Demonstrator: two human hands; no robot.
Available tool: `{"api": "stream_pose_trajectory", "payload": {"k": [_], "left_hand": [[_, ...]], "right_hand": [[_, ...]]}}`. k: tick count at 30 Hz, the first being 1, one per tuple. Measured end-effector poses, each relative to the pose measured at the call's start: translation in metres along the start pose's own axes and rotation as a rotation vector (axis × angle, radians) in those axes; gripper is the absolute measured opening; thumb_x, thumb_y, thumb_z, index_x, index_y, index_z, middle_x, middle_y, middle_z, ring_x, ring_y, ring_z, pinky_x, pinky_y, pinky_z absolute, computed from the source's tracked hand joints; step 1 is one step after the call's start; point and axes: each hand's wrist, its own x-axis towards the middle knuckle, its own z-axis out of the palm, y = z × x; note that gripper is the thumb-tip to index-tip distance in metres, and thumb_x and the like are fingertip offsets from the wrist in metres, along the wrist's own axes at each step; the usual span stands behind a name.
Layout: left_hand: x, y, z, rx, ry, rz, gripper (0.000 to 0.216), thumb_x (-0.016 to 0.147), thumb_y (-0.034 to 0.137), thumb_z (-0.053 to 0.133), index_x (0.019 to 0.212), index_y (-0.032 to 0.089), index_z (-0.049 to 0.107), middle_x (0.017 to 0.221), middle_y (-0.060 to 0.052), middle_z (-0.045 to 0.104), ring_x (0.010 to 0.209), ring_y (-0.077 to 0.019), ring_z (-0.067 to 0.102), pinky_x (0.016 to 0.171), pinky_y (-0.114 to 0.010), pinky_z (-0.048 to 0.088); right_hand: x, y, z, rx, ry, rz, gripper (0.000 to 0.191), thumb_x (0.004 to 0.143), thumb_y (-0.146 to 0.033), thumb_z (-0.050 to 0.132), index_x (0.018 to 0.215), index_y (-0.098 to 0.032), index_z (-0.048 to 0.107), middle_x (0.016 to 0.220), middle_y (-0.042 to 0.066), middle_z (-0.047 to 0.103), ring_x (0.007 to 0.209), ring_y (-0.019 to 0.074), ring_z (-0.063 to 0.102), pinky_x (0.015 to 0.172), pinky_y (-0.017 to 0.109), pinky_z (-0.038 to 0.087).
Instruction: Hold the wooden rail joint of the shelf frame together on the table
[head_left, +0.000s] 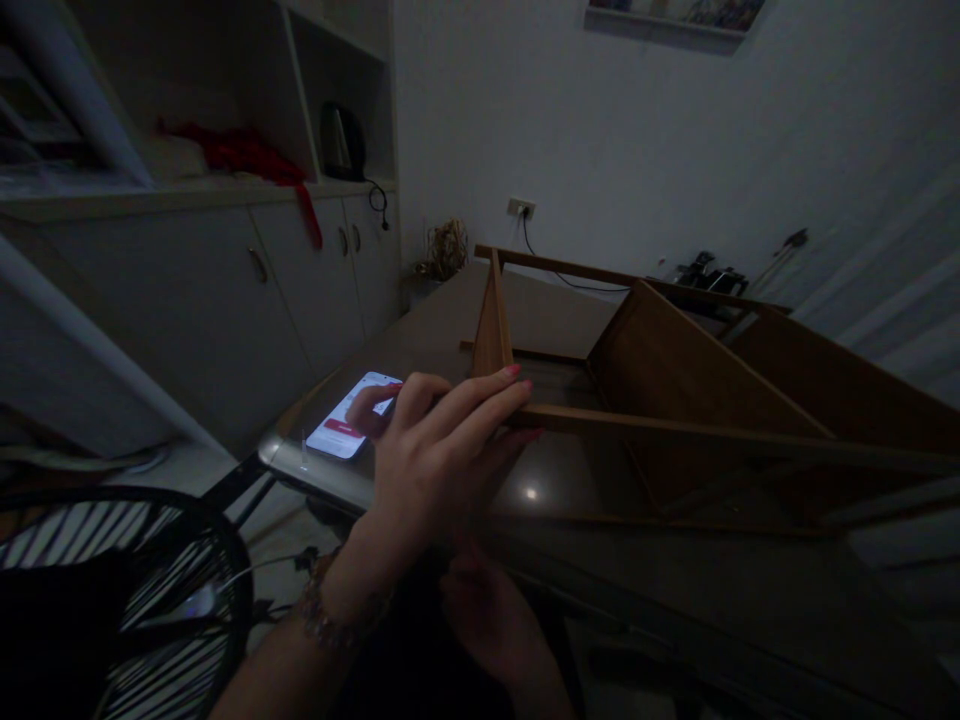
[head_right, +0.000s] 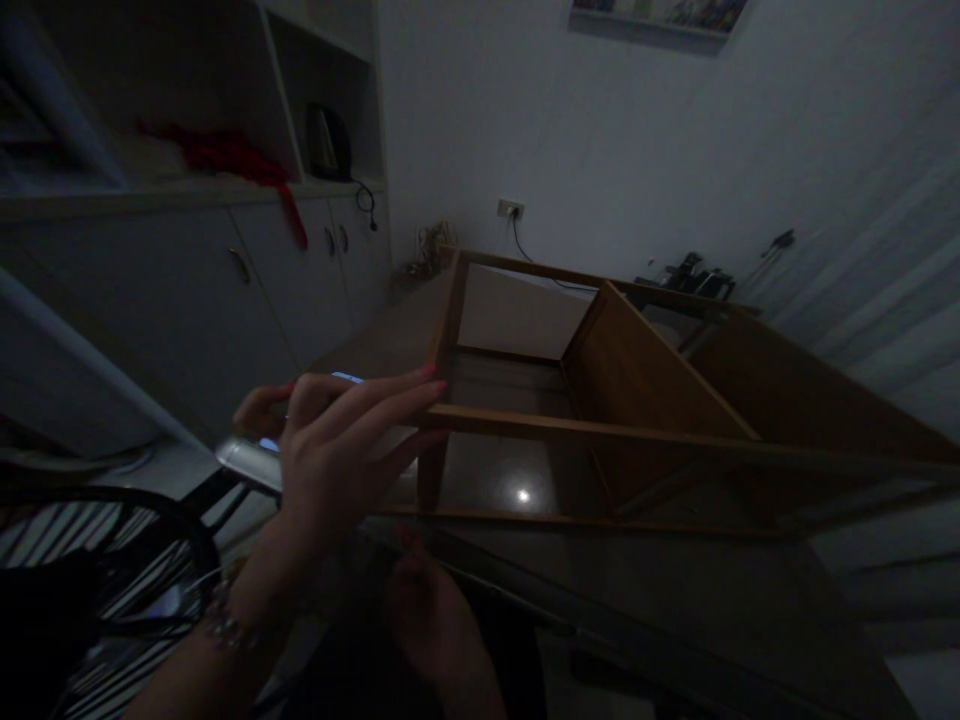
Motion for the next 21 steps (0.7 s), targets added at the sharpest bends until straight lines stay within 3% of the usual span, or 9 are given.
{"api": "stream_pose_trajectory", "payload": {"k": [6, 12, 18, 21], "left_hand": [[0.0001, 0.0004, -0.0002, -0.014, -0.01, -0.013, 0.031, 0.088, 0.036, 0.072, 0.119, 0.032, 0.068, 0.118, 0.005, 0.075, 0.08, -0.019, 0.057, 0.08, -0.038, 0.042], [-0.0001, 0.0013, -0.0007, -0.006, 0.012, 0.0, 0.027, 0.09, 0.038, 0.07, 0.116, 0.031, 0.068, 0.116, 0.005, 0.076, 0.08, -0.019, 0.057, 0.079, -0.038, 0.04], [0.0038, 0.003, -0.0011, 0.003, -0.014, 0.003, 0.03, 0.091, 0.036, 0.07, 0.12, 0.03, 0.066, 0.117, 0.004, 0.076, 0.082, -0.0195, 0.058, 0.083, -0.039, 0.041], [0.0039, 0.003, -0.0009, 0.046, -0.001, 0.027, 0.035, 0.092, 0.034, 0.067, 0.126, 0.03, 0.063, 0.124, 0.001, 0.072, 0.1, -0.0223, 0.06, 0.092, -0.04, 0.041]], "right_hand": [[-0.001, 0.0001, 0.0047, 0.047, -0.058, 0.014, 0.03, 0.076, -0.018, 0.085, 0.101, -0.016, 0.069, 0.062, -0.009, 0.057, 0.057, 0.0029, 0.053, 0.057, 0.01, 0.046], [-0.0023, -0.0025, -0.0025, 0.102, -0.086, 0.063, 0.029, 0.079, -0.008, 0.08, 0.104, -0.014, 0.066, 0.065, -0.009, 0.058, 0.048, 0.0, 0.043, 0.036, 0.005, 0.025], [-0.0045, -0.0063, -0.0037, 0.134, -0.07, 0.111, 0.022, 0.083, -0.006, 0.076, 0.101, -0.014, 0.067, 0.078, -0.004, 0.066, 0.061, 0.0, 0.054, 0.046, 0.0, 0.039], [-0.0029, -0.008, -0.0037, 0.115, -0.059, 0.123, 0.019, 0.085, -0.008, 0.075, 0.101, -0.015, 0.067, 0.079, -0.004, 0.068, 0.062, -0.0007, 0.055, 0.052, 0.0, 0.044]]}}
